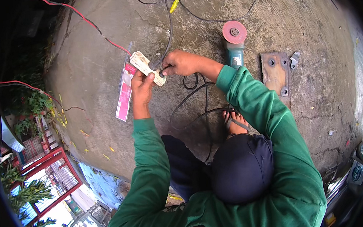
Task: The person uses a welding torch to heat and weld a metal plate on the ground, then picks up the plate and walks to a puddle to cool it. The person also handles a hammer and an angle grinder.
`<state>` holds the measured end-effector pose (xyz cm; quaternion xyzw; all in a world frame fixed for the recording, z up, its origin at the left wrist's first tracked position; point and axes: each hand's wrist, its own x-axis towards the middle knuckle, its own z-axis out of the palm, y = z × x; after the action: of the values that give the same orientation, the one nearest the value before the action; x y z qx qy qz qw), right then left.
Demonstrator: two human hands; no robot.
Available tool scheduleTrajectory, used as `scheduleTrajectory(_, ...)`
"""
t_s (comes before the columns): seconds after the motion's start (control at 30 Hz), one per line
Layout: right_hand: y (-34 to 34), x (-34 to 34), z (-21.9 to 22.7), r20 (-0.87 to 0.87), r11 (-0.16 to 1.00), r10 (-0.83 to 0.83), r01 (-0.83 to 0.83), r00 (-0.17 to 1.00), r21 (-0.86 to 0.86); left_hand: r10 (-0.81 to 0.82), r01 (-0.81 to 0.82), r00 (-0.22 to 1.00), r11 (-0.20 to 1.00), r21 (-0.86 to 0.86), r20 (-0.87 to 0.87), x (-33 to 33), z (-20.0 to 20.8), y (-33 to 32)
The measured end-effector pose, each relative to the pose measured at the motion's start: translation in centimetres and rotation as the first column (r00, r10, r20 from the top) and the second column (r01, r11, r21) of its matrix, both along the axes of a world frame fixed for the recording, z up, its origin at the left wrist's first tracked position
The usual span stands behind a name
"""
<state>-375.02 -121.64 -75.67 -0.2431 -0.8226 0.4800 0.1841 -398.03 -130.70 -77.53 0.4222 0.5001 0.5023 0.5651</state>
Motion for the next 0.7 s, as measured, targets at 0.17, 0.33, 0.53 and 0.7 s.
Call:
scheduleTrajectory(0.17, -2.3, 0.5, -0.9, 0.032, 0.953, -0.268, 0.261, 0.963, 0.152, 0.029, -0.029, 1.000, 0.999, -0.027, -0.010, -0.2, -0.6, 0.7)
scheduleTrajectory(0.33, -9.7, 10.3, 1.6, 0.093, 0.588, -0.799, 0.741, 0.594, 0.324, 0.489, -0.448, 0.785, 0.872, 0.198, -0.379, -1.1, 1.5, -1.1)
scheduleTrajectory(0.53, -10.4, 14.2, -4.4, 0.342, 0.296, -0.917, 0.924, 0.204, 0.243, 0.098, -0.064, 0.980, 0.979, 0.196, -0.173, 13.0, 3.5, -6.0)
scheduleTrajectory(0.7, -7.8, 14.8, -5.3, 0.494, 0.297, -0.831, 0.955, 0.256, 0.003, -0.162, 0.163, 0.986, 0.987, 0.012, -0.028, 21.4, 1.9, -4.2)
